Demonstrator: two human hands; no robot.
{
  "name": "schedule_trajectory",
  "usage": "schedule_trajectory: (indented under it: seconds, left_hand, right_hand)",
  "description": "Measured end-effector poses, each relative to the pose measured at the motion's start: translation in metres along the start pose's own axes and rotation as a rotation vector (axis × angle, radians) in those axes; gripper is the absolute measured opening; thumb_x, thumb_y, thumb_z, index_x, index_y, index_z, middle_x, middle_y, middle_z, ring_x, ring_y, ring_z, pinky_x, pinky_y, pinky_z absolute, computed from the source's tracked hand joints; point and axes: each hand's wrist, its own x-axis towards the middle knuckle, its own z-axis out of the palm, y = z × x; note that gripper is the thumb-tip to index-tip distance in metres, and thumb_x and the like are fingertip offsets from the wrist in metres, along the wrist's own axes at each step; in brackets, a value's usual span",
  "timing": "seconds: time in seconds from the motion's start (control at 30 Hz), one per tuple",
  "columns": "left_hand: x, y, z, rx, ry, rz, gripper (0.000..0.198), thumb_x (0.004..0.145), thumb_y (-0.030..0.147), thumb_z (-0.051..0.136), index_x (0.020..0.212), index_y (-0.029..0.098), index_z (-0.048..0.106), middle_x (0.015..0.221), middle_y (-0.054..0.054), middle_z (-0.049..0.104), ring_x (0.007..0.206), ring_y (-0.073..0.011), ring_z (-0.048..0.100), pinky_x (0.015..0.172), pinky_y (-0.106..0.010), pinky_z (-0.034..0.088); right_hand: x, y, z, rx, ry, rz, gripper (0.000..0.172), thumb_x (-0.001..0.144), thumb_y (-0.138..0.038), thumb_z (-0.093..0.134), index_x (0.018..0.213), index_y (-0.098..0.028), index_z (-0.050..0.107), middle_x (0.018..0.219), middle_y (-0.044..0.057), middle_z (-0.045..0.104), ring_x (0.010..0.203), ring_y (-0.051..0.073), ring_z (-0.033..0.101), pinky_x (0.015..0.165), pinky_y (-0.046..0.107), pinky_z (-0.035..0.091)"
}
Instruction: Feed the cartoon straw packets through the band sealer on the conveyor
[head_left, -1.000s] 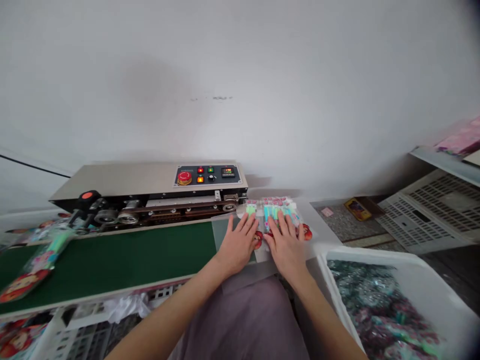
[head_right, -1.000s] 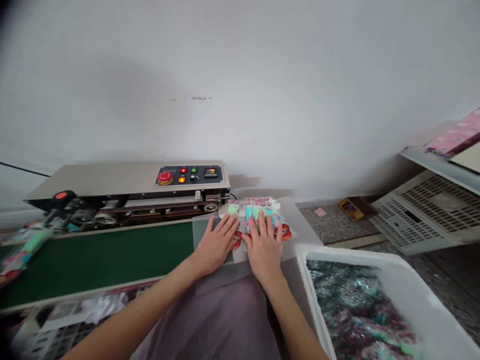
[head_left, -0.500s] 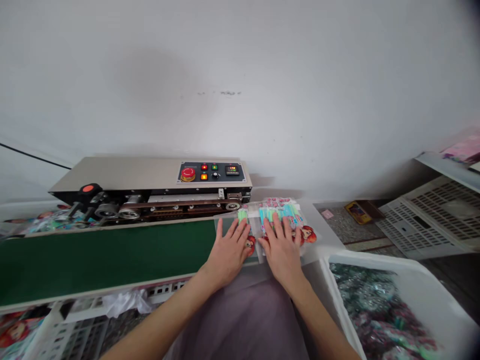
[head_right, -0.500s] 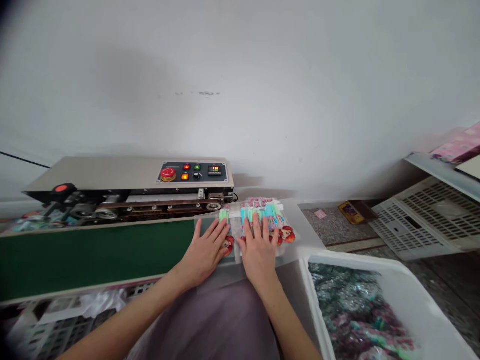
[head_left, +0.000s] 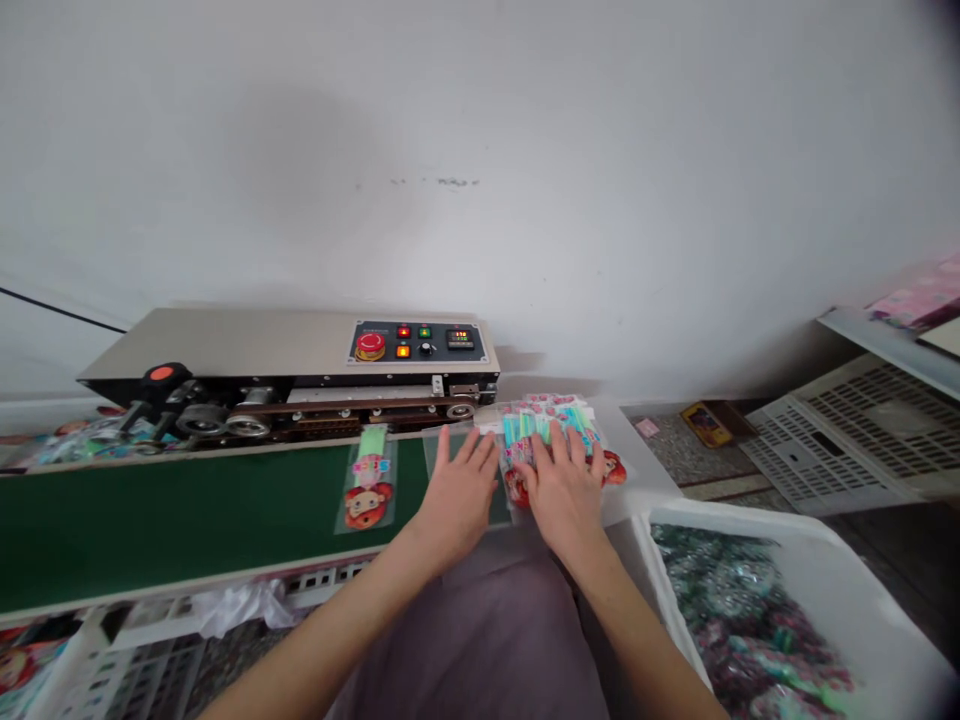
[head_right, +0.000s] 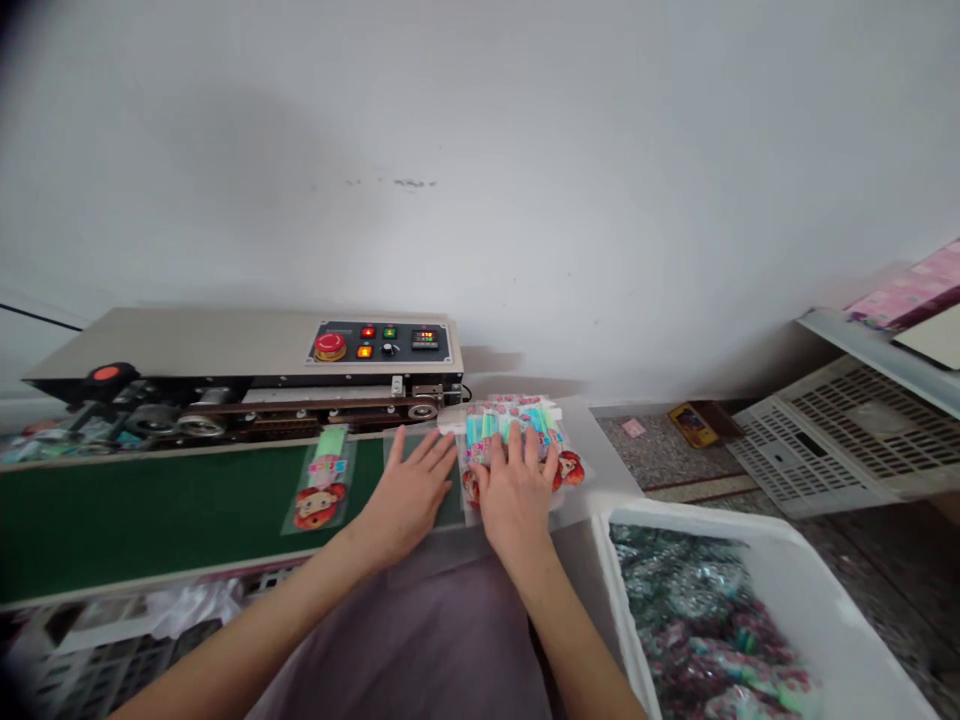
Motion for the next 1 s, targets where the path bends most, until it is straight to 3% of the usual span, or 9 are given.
schedule_trajectory:
  seconds: [0.1,0.2,0.4,0.5,0.6,0.73,0.87,1.0]
  left_hand:
    - [0.017,0.008,0.014,-0.019,0.001,0.088,0.05,0.106,0.03,0.029,0.153,0.015,0.04,0.161,-0.011,0.038,0.15,-0.0307,0.032,0.121,-0.068,0.014]
    - [0.021,0.005,0.022,-0.01,0.007,0.117,0.053,0.107,0.039,0.026,0.155,0.017,0.036,0.163,-0.01,0.035,0.151,-0.0324,0.03,0.12,-0.07,0.015]
    - [0.018,0.0,0.01,-0.006,-0.039,0.069,0.048,0.104,0.029,0.033,0.149,0.015,0.046,0.157,-0.011,0.046,0.15,-0.0334,0.031,0.121,-0.069,0.01]
    - [0.025,0.006,0.009,-0.021,-0.053,0.091,0.052,0.099,0.023,0.038,0.15,0.01,0.043,0.158,-0.015,0.042,0.151,-0.0332,0.028,0.122,-0.068,0.01]
    - [0.029,0.01,0.02,-0.046,-0.053,0.109,0.057,0.099,0.022,0.035,0.154,0.008,0.034,0.163,-0.016,0.033,0.153,-0.0308,0.026,0.122,-0.067,0.013]
    - [0.028,0.008,0.031,0.003,-0.002,0.088,0.057,0.102,0.027,0.029,0.155,0.007,0.031,0.163,-0.018,0.031,0.152,-0.0298,0.029,0.122,-0.068,0.007]
    - [0.028,0.006,0.019,0.064,-0.046,0.086,0.061,0.094,0.025,0.042,0.152,0.008,0.04,0.159,-0.018,0.041,0.149,-0.0337,0.034,0.121,-0.07,0.0]
    - [0.033,0.016,0.008,0.077,-0.097,0.035,0.064,0.088,0.026,0.049,0.149,0.006,0.044,0.158,-0.021,0.04,0.15,-0.0361,0.031,0.121,-0.071,0.004]
  right_hand:
    - [-0.001,0.01,0.006,0.003,-0.017,-0.081,0.047,0.101,-0.037,0.048,0.147,-0.026,0.052,0.157,0.012,0.045,0.144,0.038,0.036,0.115,0.063,0.02]
    - [-0.005,0.019,0.009,-0.009,-0.055,-0.098,0.044,0.102,-0.036,0.047,0.144,-0.031,0.054,0.158,0.008,0.044,0.145,0.037,0.034,0.115,0.063,0.021]
    - [-0.008,0.028,0.009,-0.034,-0.045,-0.007,0.046,0.102,-0.04,0.046,0.146,-0.027,0.054,0.159,0.014,0.042,0.145,0.039,0.035,0.112,0.062,0.028]
    - [-0.007,0.022,0.009,0.003,-0.024,-0.065,0.05,0.102,-0.04,0.046,0.151,-0.029,0.047,0.162,0.011,0.037,0.148,0.039,0.029,0.114,0.064,0.023]
    - [-0.004,0.016,0.009,0.043,-0.059,-0.152,0.048,0.103,-0.036,0.044,0.149,-0.027,0.049,0.159,0.007,0.043,0.148,0.036,0.031,0.117,0.064,0.017]
    - [-0.002,0.018,0.006,0.006,-0.054,-0.105,0.041,0.103,-0.031,0.043,0.138,-0.02,0.061,0.15,0.01,0.054,0.143,0.038,0.038,0.117,0.064,0.018]
    - [-0.001,0.023,0.004,-0.028,-0.041,-0.077,0.039,0.102,-0.028,0.043,0.133,-0.021,0.064,0.147,0.011,0.057,0.142,0.039,0.04,0.116,0.064,0.019]
    - [-0.003,0.023,0.008,-0.014,-0.047,-0.074,0.042,0.102,-0.029,0.043,0.14,-0.021,0.059,0.15,0.009,0.055,0.143,0.038,0.038,0.116,0.064,0.018]
